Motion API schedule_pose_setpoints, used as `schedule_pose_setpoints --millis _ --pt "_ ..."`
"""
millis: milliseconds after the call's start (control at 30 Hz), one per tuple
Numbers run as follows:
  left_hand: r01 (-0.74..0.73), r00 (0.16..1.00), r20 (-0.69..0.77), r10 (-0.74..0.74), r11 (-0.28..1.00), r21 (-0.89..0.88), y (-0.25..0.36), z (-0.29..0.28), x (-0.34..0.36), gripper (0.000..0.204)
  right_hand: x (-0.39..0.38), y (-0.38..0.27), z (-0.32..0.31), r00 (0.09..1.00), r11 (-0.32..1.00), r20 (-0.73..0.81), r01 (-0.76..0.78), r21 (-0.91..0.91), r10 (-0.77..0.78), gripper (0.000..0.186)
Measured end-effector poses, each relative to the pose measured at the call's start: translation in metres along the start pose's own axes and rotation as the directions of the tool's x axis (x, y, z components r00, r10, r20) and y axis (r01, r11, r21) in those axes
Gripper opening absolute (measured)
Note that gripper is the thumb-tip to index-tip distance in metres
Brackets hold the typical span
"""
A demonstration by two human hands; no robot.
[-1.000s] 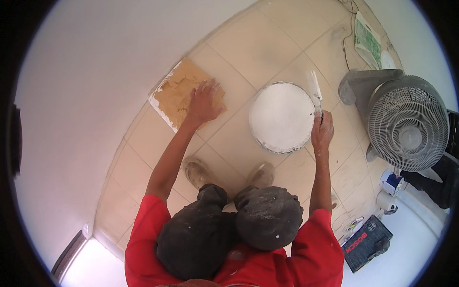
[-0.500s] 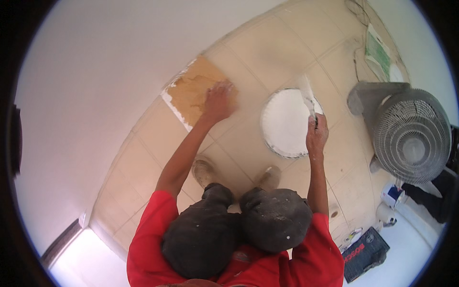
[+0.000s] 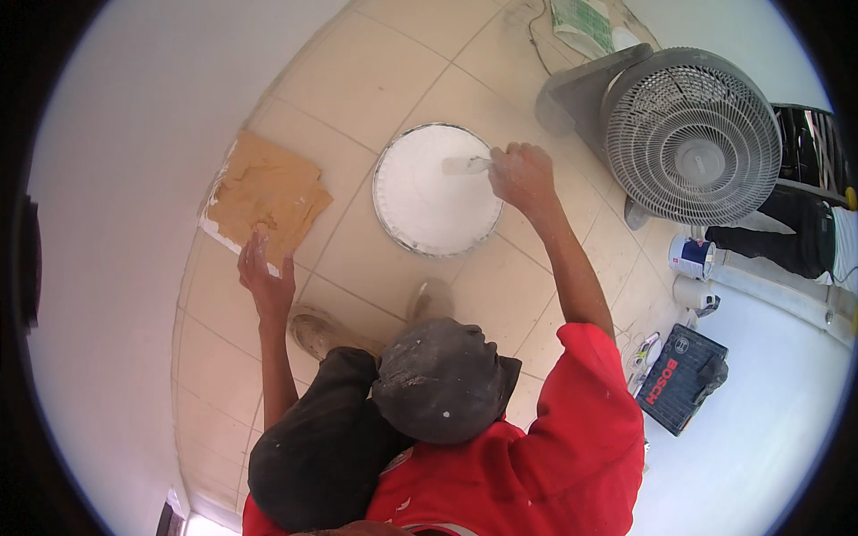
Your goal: The person kneels on the floor and uses a putty knife to apply white plaster to a damaged section of a tiled wall. They repeatedly scoop plaster from a bucket and smooth it onto the wall surface.
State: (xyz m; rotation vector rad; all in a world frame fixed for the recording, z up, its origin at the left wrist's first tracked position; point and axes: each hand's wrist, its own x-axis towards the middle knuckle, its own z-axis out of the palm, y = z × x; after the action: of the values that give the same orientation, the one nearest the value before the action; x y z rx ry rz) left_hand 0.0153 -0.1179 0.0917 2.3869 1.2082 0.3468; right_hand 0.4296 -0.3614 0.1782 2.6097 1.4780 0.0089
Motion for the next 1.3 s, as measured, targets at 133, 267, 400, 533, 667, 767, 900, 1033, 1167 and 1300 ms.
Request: schedule_pose_setpoints --millis 133,267,400,533,667,767,900,1033,1167,1300 --pt "-0.053 0.998 0.034 0.056 0.994 -0.091 -0.007 0.015 -0.02 0.055 0.019 -0.014 0.019 0.977 0.976 0.021 0.213 -0.034 -0.212 0.009" --pt "-0.133 0.987 0.077 0.143 0.983 -0.13 -0.004 0.026 -0.039 0.048 0.024 -0.023 0.013 0.965 0.961 0.021 0.263 -0.085 -0.262 0.006" --pt "-0.091 0.981 0.162 0.108 0.99 -0.112 0.001 0.024 -0.063 0.042 0.021 -0.024 -0.005 0.967 0.96 -0.009 0.25 -0.125 -0.253 0.009" --pt "-0.042 0.982 0.177 0.062 0.993 -0.114 0.0 0.025 -0.073 0.041 0.007 -0.009 0.018 0.936 0.932 -0.023 0.345 -0.113 -0.35 0.007" --pt "0.005 0.993 0.12 0.008 0.993 -0.115 -0.013 0.015 -0.073 0.041 -0.01 0.006 0.013 0.985 0.984 0.001 0.174 -0.021 -0.174 0.011" --pt "-0.003 0.995 0.094 0.014 0.993 -0.114 -0.024 0.014 -0.068 0.042 -0.023 0.033 0.016 0.996 0.994 0.064 -0.06 0.093 0.055 0.019" --pt "0.009 0.996 0.092 -0.001 0.996 -0.085 -0.019 0.008 -0.056 0.041 -0.047 0.053 0.048 0.937 0.938 0.248 -0.294 0.183 0.245 0.023" --pt "-0.04 0.995 0.088 0.049 0.994 -0.099 -0.018 0.013 -0.05 0.04 -0.083 0.036 0.086 0.914 0.866 0.284 -0.377 0.327 0.291 0.024" --pt "-0.055 0.992 0.11 0.067 0.992 -0.112 -0.009 0.013 -0.044 0.04 -0.109 0.014 0.085 0.92 0.922 0.267 -0.341 0.186 0.286 0.023" --pt "-0.069 0.99 0.114 0.082 0.991 -0.112 -0.012 0.014 -0.043 0.04 -0.115 0.016 0.054 0.945 0.946 0.164 -0.304 0.11 0.284 0.023"
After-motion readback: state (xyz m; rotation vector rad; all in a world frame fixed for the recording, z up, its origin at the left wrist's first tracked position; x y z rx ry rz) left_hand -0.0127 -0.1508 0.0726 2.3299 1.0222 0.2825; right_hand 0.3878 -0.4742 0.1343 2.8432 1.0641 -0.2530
